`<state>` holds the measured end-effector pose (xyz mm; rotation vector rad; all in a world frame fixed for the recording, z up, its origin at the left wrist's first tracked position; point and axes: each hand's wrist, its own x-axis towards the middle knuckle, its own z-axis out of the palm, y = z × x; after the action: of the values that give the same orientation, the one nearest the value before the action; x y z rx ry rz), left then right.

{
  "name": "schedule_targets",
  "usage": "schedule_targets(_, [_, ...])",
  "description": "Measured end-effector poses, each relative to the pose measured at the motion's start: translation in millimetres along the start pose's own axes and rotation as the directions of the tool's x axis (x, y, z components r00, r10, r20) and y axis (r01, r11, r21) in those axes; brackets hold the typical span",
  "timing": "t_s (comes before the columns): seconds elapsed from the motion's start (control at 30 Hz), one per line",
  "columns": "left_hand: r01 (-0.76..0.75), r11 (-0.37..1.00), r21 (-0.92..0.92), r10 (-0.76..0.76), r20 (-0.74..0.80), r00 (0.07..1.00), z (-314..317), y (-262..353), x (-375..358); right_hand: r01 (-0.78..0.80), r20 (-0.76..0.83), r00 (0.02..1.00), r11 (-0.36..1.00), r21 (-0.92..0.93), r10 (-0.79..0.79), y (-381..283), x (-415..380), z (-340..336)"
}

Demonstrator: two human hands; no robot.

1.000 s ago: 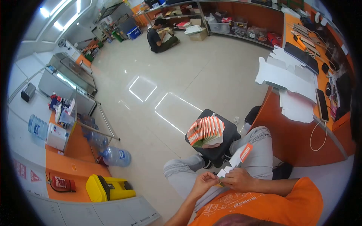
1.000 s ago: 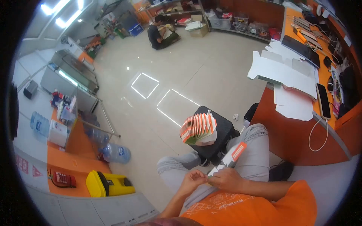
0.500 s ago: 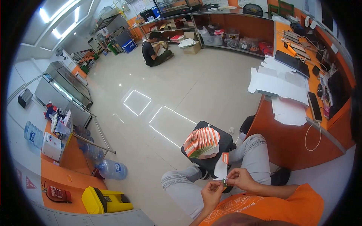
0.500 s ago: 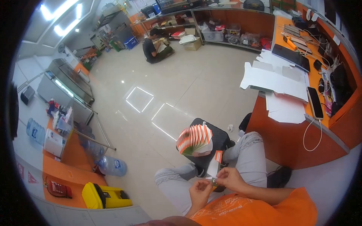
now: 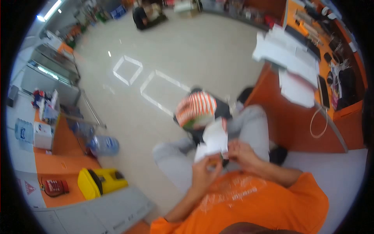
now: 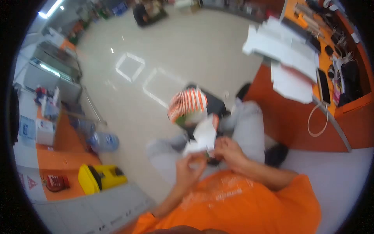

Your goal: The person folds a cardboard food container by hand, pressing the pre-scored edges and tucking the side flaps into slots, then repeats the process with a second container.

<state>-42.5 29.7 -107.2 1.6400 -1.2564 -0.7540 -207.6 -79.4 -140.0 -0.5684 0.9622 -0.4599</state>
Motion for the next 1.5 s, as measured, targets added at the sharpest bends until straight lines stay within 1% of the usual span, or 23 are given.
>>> schedule_targets(0.03, [0.043, 0.997, -0.063, -0.040, 0.053, 0.998, -5.7, 0.2, -1.0, 0.064, 0.012, 0.998, 0.997, -0.043, -0.063, 8.6, 2.0, -3.8])
schedule_targets(0.1, [0.215, 0.956, -0.202, -0.195, 0.115, 0.974, -17.4, 4.0, -1.1, 0.002, 0.028, 1.000, 0.998, -0.059, -0.001, -7.7, -9.6, 10.9])
schedule_targets(0.13, [0.213, 0.872, -0.441, -0.184, 0.108, 0.977, -17.7, 4.6, 1.9, -0.064, 0.016, 0.998, 0.997, -0.043, 0.065, -6.1, -16.5, 15.3])
schedule_targets(0.27, [0.282, 0.828, -0.484, -0.223, 0.177, 0.959, -22.9, -2.5, -0.5, -0.104, 0.069, 0.992, 0.992, -0.069, 0.108, -16.8, -15.5, 18.3])
schedule_targets(0.37, [0.263, 0.833, -0.487, -0.204, 0.170, 0.964, -17.1, -6.2, -4.5, -0.124, 0.064, 0.990, 0.992, -0.035, 0.126, -16.4, -15.4, 16.8])
schedule_targets(0.47, [0.239, 0.852, -0.466, -0.190, 0.150, 0.970, -11.0, -6.1, -4.6, -0.121, 0.064, 0.990, 0.991, -0.057, 0.124, -16.3, -14.8, 16.2])
schedule_targets(0.53, [0.224, 0.876, -0.428, -0.182, 0.137, 0.974, -5.7, -8.4, -6.4, -0.125, 0.053, 0.989, 0.978, -0.167, 0.135, -15.5, -16.8, 17.0])
schedule_targets(0.6, [0.218, 0.894, -0.392, -0.180, 0.130, 0.975, -1.3, -12.0, -12.1, -0.111, 0.052, 0.992, 0.985, -0.131, 0.118, -12.5, -17.8, 19.9])
schedule_targets(0.67, [0.258, 0.771, -0.582, -0.249, 0.098, 0.964, -1.8, -17.3, -12.0, -0.084, 0.060, 0.994, 0.992, -0.095, 0.090, -11.3, -16.1, 20.0])
schedule_targets(0.7, [0.256, 0.772, -0.582, -0.246, 0.097, 0.964, -3.3, -16.7, -11.0, -0.067, 0.031, 0.997, 0.985, -0.156, 0.073, -10.5, -16.3, 18.3])
schedule_targets(0.73, [0.260, 0.815, -0.518, -0.249, 0.091, 0.964, -4.9, -14.7, -12.3, -0.058, 0.001, 0.998, 0.974, -0.217, 0.060, -8.8, -17.2, 17.4])
schedule_targets(0.8, [0.269, 0.850, -0.453, -0.260, 0.084, 0.962, -6.1, -12.6, -15.5, -0.054, 0.028, 0.998, 0.978, -0.201, 0.061, -6.2, -18.4, 17.0])
schedule_targets(0.87, [0.389, 0.799, -0.458, -0.403, 0.071, 0.912, -7.7, -13.1, -17.2, -0.049, 0.058, 0.996, 0.982, -0.185, 0.060, -4.5, -17.4, 16.9])
schedule_targets(0.9, [0.395, 0.795, -0.460, -0.412, 0.068, 0.909, -10.1, -14.5, -19.4, -0.081, 0.053, 0.994, 0.981, -0.175, 0.091, -3.6, -17.3, 15.7])
schedule_targets(0.97, [0.512, 0.788, -0.343, -0.483, 0.173, 0.858, -18.4, -19.5, -22.2, -0.121, 0.049, 0.990, 0.979, -0.166, 0.131, 0.6, -17.5, 13.7])
schedule_targets(1.0, [0.517, 0.783, -0.346, -0.490, 0.169, 0.855, -20.7, -21.2, -24.0, -0.158, 0.043, 0.985, 0.980, -0.121, 0.164, 4.4, -17.3, 12.2])
schedule_targets(1.03, [0.579, 0.747, -0.327, -0.532, 0.229, 0.815, -23.0, -22.4, -26.4, -0.195, 0.038, 0.979, 0.978, -0.074, 0.199, 8.0, -18.0, 11.5])
schedule_targets(1.07, [0.634, 0.711, -0.306, -0.567, 0.285, 0.773, -23.7, -23.9, -26.7, -0.201, 0.041, 0.978, 0.977, -0.078, 0.204, 9.6, -17.4, 11.6])
schedule_targets(1.1, [0.638, 0.706, -0.307, -0.573, 0.281, 0.769, -23.1, -21.3, -25.0, -0.215, 0.041, 0.975, 0.972, -0.093, 0.220, 12.0, -17.7, 11.9])
schedule_targets(1.17, [0.733, 0.620, -0.280, -0.646, 0.348, 0.680, -20.4, -12.4, -21.8, -0.247, 0.038, 0.967, 0.963, -0.107, 0.252, 19.8, -20.3, 11.4])
schedule_targets(1.23, [0.742, 0.596, -0.307, -0.651, 0.356, 0.670, -16.2, -14.8, -25.2, -0.091, 0.062, 0.992, 0.961, -0.262, 0.111, 28.6, -21.8, 9.6])
schedule_targets(1.33, [0.762, 0.549, -0.343, -0.655, 0.389, 0.647, -14.5, -17.4, -31.9, -0.042, 0.034, 0.998, 0.929, -0.368, 0.059, 35.6, -26.6, 8.4])
schedule_targets(1.5, [0.785, 0.459, -0.417, -0.676, 0.410, 0.613, -9.2, -20.1, -45.2, -0.054, 0.024, 0.997, 0.902, -0.429, 0.072, 35.3, -31.5, 7.4])
